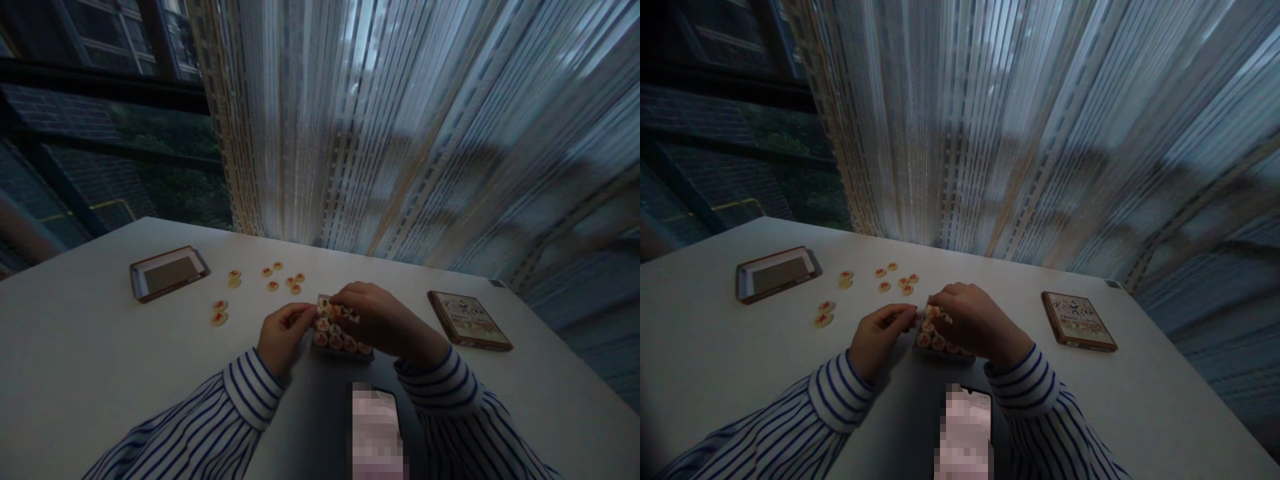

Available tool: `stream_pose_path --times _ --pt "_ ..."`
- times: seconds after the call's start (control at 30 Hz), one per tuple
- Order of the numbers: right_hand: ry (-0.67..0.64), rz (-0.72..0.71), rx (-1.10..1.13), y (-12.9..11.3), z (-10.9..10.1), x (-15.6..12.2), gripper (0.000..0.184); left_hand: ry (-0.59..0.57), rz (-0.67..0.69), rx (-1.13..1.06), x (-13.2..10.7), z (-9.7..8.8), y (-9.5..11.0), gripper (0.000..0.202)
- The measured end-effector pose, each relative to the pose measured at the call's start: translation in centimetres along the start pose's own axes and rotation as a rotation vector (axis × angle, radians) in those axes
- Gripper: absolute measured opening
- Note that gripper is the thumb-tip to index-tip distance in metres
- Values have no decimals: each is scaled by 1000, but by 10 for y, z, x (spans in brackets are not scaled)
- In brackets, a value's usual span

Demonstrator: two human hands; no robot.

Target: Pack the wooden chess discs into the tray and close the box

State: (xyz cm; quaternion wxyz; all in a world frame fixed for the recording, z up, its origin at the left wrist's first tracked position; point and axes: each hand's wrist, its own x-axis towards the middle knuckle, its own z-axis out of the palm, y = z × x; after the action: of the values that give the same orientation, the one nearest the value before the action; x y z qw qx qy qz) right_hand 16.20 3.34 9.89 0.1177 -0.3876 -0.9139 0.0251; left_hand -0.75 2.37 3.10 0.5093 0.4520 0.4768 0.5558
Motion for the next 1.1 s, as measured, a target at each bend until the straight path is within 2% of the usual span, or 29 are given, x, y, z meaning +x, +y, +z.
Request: stream_pose_path --times 0.2,0.6,1.1 --pt "-78 48 -24 9 2 -1 26 103 68 132 6 -5 -9 24" --pt "-289 105 -66 10 9 2 21 90 113 312 9 -8 -15 19" --pt "-334 102 -45 20 23 2 23 86 113 346 9 -7 -14 17"
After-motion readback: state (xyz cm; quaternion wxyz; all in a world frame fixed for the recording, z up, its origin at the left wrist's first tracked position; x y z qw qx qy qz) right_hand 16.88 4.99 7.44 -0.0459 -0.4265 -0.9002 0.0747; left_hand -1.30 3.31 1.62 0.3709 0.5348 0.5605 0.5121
